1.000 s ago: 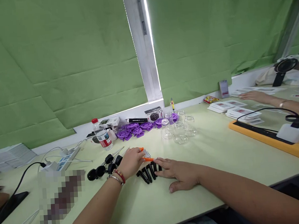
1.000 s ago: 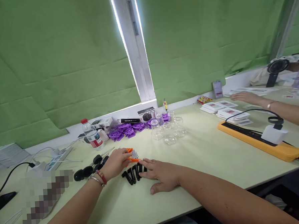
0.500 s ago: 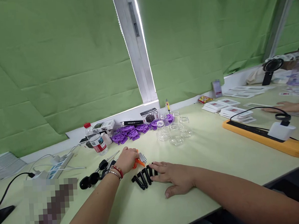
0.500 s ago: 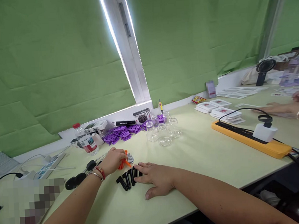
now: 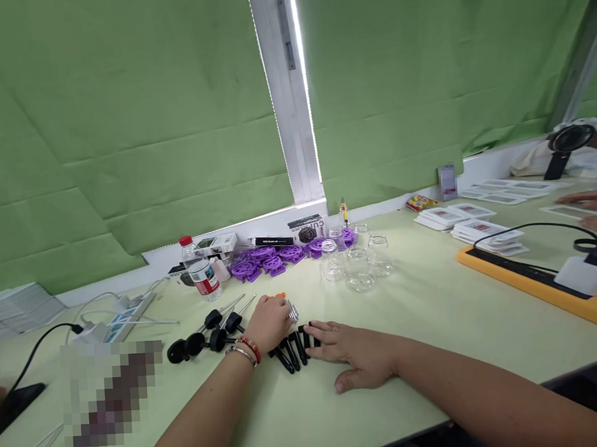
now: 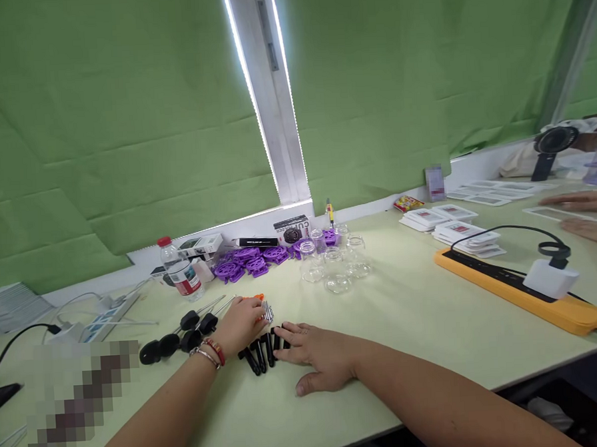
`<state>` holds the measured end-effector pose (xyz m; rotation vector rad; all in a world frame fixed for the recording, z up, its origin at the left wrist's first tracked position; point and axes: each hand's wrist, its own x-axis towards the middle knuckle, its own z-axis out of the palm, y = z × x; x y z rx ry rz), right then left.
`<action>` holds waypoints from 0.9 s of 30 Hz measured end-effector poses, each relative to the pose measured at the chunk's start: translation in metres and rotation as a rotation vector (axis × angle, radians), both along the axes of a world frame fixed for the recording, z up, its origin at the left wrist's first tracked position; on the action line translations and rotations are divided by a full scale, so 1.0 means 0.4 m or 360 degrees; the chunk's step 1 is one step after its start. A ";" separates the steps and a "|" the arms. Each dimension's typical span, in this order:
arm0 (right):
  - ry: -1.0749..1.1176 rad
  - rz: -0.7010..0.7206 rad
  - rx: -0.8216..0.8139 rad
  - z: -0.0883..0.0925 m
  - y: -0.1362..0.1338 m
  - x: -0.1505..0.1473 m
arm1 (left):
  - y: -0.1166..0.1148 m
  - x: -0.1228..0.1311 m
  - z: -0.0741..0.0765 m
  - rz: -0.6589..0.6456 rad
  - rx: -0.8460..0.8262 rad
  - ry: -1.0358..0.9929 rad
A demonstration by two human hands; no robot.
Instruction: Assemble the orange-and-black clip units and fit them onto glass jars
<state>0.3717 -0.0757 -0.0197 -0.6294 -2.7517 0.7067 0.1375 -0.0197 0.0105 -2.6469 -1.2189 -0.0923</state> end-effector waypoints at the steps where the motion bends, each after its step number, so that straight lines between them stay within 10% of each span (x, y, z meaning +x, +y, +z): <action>1: -0.0004 0.0009 -0.0006 0.000 0.001 0.000 | 0.003 -0.005 -0.004 -0.0004 -0.0010 -0.0017; 14: -0.0090 -0.0298 0.0090 -0.001 0.004 0.005 | -0.077 -0.083 0.017 0.0088 -0.0139 -0.0423; 19: -0.0310 -0.0802 0.0143 -0.033 0.026 0.009 | -0.160 -0.192 -0.049 0.0117 -0.0476 -0.0396; 27: -0.0485 -0.0941 0.0136 -0.047 0.045 -0.003 | -0.167 -0.199 -0.104 0.0173 -0.0557 -0.0192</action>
